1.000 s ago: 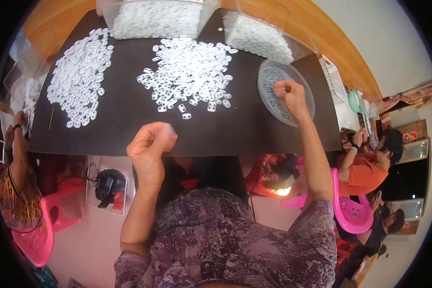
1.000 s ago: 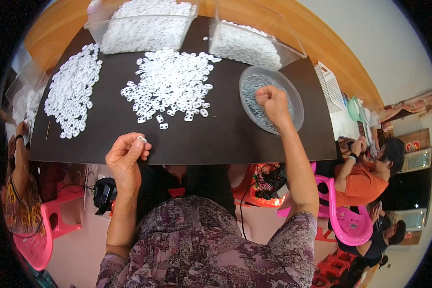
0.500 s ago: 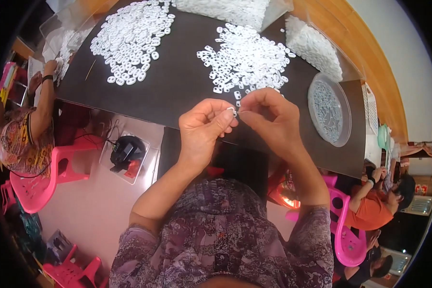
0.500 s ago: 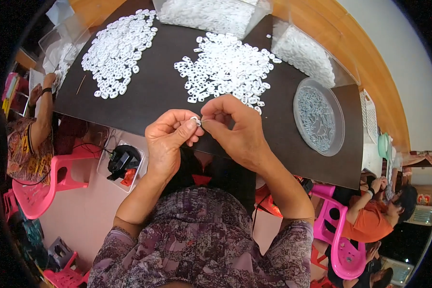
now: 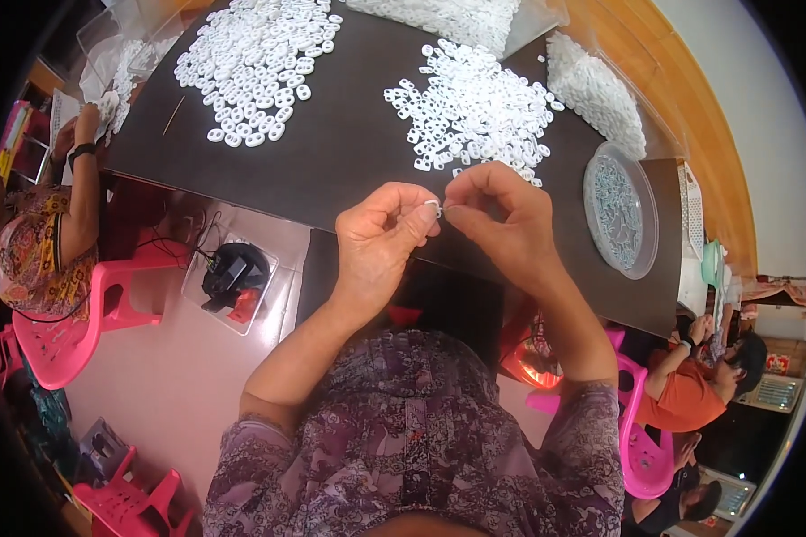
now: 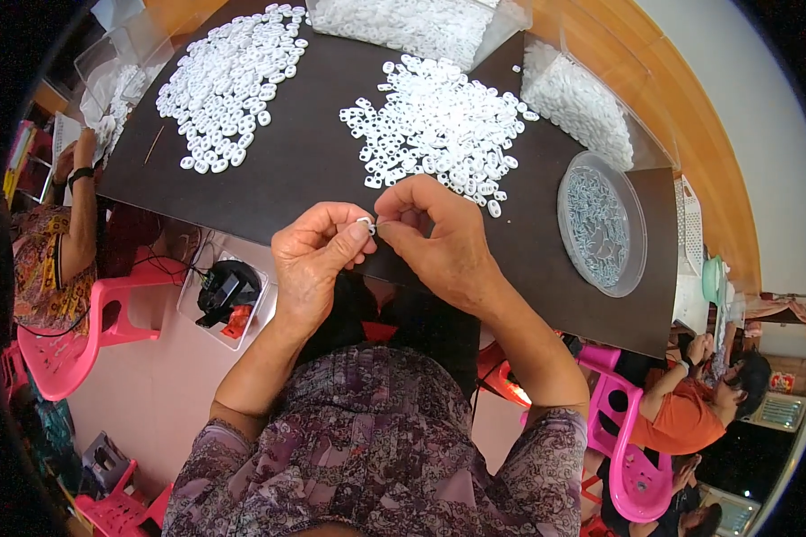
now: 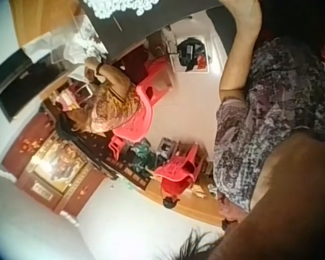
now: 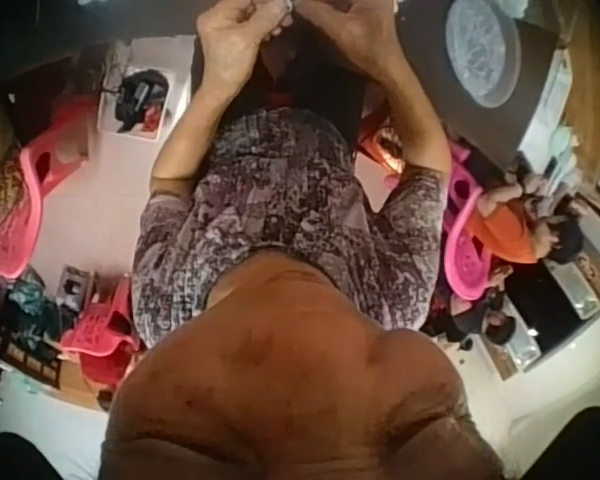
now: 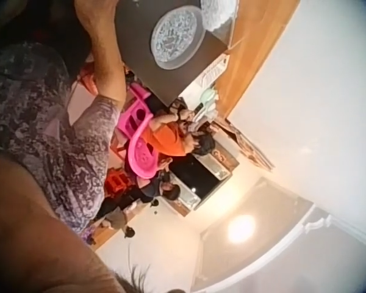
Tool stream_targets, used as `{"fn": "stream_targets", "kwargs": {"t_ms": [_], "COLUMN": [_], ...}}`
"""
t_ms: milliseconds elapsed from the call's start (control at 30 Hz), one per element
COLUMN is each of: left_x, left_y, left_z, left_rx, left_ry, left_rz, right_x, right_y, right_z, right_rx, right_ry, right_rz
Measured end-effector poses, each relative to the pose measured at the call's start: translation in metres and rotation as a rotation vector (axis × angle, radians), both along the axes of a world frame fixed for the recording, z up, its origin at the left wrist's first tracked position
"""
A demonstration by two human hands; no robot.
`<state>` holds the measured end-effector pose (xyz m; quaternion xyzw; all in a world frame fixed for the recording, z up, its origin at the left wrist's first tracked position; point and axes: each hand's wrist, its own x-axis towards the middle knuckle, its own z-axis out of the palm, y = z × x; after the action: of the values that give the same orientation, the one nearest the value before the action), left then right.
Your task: Assembling small white plastic components by manually inserting grey inserts into them.
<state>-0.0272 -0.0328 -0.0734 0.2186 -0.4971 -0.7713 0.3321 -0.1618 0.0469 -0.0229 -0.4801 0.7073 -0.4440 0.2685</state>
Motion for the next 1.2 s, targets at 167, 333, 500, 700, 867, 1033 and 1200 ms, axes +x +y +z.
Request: {"fn": "stream_targets", "kwargs": {"t_ms": [167, 333, 500, 700, 867, 1033, 1200], "left_x": [0.000, -0.003, -0.010, -0.002, 0.000, -0.008, -0.001], "left_y": [0.001, 0.003, 0.006, -0.002, -0.001, 0.004, -0.001], "left_z": [-0.002, -0.005, -0.018, -0.012, -0.010, -0.016, -0.015], "left_rx": [-0.013, -0.089, -0.492, -0.021, -0.009, -0.148, -0.043], "left_ry": [0.003, -0.038, -0.070, 0.019, 0.033, 0.008, -0.010], "left_rz": [0.008, 0.034, 0.299, 0.146, 0.143, 0.189, 0.198], "right_x": [0.000, 0.002, 0.008, 0.011, 0.014, 0.018, 0.024], "right_y": [-0.002, -0.003, -0.009, -0.014, -0.014, -0.018, -0.022], "right_z": [-0.003, -0.005, -0.018, -0.027, -0.026, -0.030, -0.047], "right_rx": [0.007, -0.006, -0.072, -0.094, -0.116, -0.110, -0.114], "right_ry": [-0.025, -0.088, -0.117, -0.243, -0.271, -0.159, -0.088], "right_rz": [0.019, -0.020, -0.077, -0.086, -0.012, -0.073, -0.114]}}
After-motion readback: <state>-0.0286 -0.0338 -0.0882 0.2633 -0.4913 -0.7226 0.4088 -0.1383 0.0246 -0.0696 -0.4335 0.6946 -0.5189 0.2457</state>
